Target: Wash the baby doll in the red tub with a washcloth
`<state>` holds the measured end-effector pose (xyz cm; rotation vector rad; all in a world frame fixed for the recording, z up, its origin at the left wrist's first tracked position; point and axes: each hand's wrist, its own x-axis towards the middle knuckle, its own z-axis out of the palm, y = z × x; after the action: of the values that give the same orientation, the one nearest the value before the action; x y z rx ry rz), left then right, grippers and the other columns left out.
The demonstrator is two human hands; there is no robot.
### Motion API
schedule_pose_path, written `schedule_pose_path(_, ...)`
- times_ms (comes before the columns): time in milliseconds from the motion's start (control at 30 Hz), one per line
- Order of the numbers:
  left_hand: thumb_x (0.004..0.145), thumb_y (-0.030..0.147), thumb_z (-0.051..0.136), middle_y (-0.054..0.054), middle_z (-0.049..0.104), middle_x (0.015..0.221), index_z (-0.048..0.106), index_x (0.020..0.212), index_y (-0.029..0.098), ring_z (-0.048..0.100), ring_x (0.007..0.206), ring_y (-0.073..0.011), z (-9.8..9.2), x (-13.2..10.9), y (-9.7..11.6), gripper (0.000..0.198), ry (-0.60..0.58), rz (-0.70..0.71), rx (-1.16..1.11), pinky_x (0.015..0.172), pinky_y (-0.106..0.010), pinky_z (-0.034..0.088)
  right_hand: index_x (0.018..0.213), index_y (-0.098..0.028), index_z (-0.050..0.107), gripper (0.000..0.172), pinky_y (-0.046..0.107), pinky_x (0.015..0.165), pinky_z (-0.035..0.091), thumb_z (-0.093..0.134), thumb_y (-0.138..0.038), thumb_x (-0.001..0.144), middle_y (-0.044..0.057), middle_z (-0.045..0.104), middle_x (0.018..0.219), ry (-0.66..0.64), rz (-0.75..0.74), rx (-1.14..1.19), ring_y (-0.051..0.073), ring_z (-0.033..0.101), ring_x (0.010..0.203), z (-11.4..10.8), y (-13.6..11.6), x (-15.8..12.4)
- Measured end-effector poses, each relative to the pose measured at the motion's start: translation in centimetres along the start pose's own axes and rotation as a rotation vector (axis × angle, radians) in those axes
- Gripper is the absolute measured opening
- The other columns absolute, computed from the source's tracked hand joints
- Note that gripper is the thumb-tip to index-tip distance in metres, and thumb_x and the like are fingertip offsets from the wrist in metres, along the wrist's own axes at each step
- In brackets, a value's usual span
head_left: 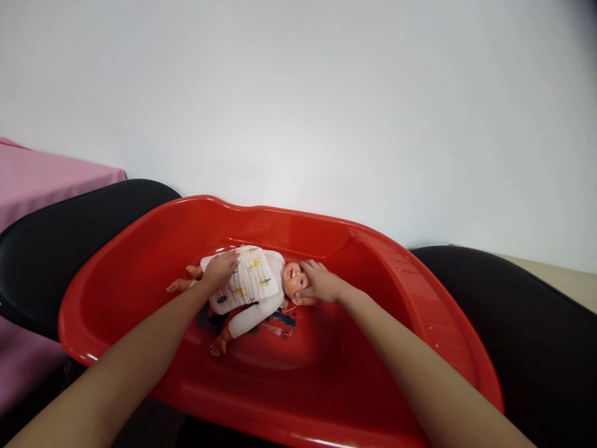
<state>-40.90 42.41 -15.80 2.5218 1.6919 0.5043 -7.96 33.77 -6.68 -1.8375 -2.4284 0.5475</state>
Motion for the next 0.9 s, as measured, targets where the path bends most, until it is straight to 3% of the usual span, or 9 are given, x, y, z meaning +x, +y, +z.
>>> schedule_pose_path(100, 0.101, 0.038, 0.037, -0.009, 0.05, 0.152, 0.056, 0.139, 0.016, 0.042, 0.142, -0.0218, 0.1, -0.1, 1.2, 0.048, -0.031, 0.116, -0.028, 0.121, -0.038, 0.031, 0.14, -0.019, 0.045, 0.086, 0.045, 0.105, 0.04, 0.078, -0.052, 0.067, 0.014, 0.05, 0.137, 0.003, -0.002, -0.007, 0.034, 0.044, 0.126, 0.0, 0.0, 0.0)
schedule_pose_path(267, 0.1, 0.044, 0.039, -0.009, 0.034, 0.161, 0.042, 0.15, 0.022, 0.028, 0.15, -0.0287, -0.9, -1.4, 4.2, 0.055, -0.111, 0.283, -0.032, 0.123, -0.054, 0.021, 0.139, -0.018, 0.046, 0.085, 0.046, 0.106, 0.04, 0.078, -0.052, 0.068, 0.015, 0.05, 0.137, -0.005, 0.0, 0.0, 0.035, 0.044, 0.126, -0.1, -0.1, 0.0)
schedule_pose_path(367, 0.096, 0.052, 0.044, -0.009, 0.025, 0.165, 0.035, 0.154, 0.024, 0.02, 0.153, -0.032, -1.3, -1.9, 4.9, 0.065, -0.187, 0.203, -0.039, 0.122, -0.061, 0.016, 0.138, -0.018, 0.046, 0.084, 0.046, 0.105, 0.04, 0.078, -0.051, 0.068, 0.014, 0.05, 0.137, -0.01, -0.002, 0.001, 0.035, 0.044, 0.124, -0.1, -0.1, 0.0)
schedule_pose_path(500, 0.093, 0.058, 0.047, -0.015, 0.019, 0.166, 0.024, 0.157, 0.019, 0.019, 0.152, -0.036, -0.8, -1.8, 3.9, 0.078, -0.212, 0.076, -0.039, 0.117, -0.071, 0.019, 0.138, -0.019, 0.046, 0.084, 0.046, 0.105, 0.04, 0.078, -0.051, 0.067, 0.014, 0.051, 0.135, 0.002, -0.011, -0.006, 0.035, 0.045, 0.123, 0.0, 0.0, 0.0)
schedule_pose_path(700, 0.1, 0.051, 0.035, -0.015, 0.027, 0.164, 0.028, 0.155, 0.018, 0.023, 0.151, -0.0322, 0.4, -1.5, 3.0, 0.064, -0.158, 0.021, 0.028, 0.118, -0.067, 0.019, 0.134, -0.022, 0.048, 0.08, 0.045, 0.104, 0.041, 0.078, -0.053, 0.067, 0.012, 0.051, 0.135, 0.009, -0.004, -0.002, 0.035, 0.045, 0.124, 0.1, 0.0, 0.1)
schedule_pose_path(900, 0.101, 0.047, 0.033, -0.012, 0.03, 0.163, 0.031, 0.153, 0.023, 0.024, 0.151, -0.0292, 0.0, -1.7, 3.5, 0.058, -0.154, 0.021, 0.07, 0.117, -0.065, 0.023, 0.134, -0.021, 0.048, 0.08, 0.045, 0.104, 0.041, 0.078, -0.052, 0.067, 0.013, 0.051, 0.134, 0.006, 0.0, -0.006, 0.035, 0.045, 0.125, 0.0, -0.2, 0.1)
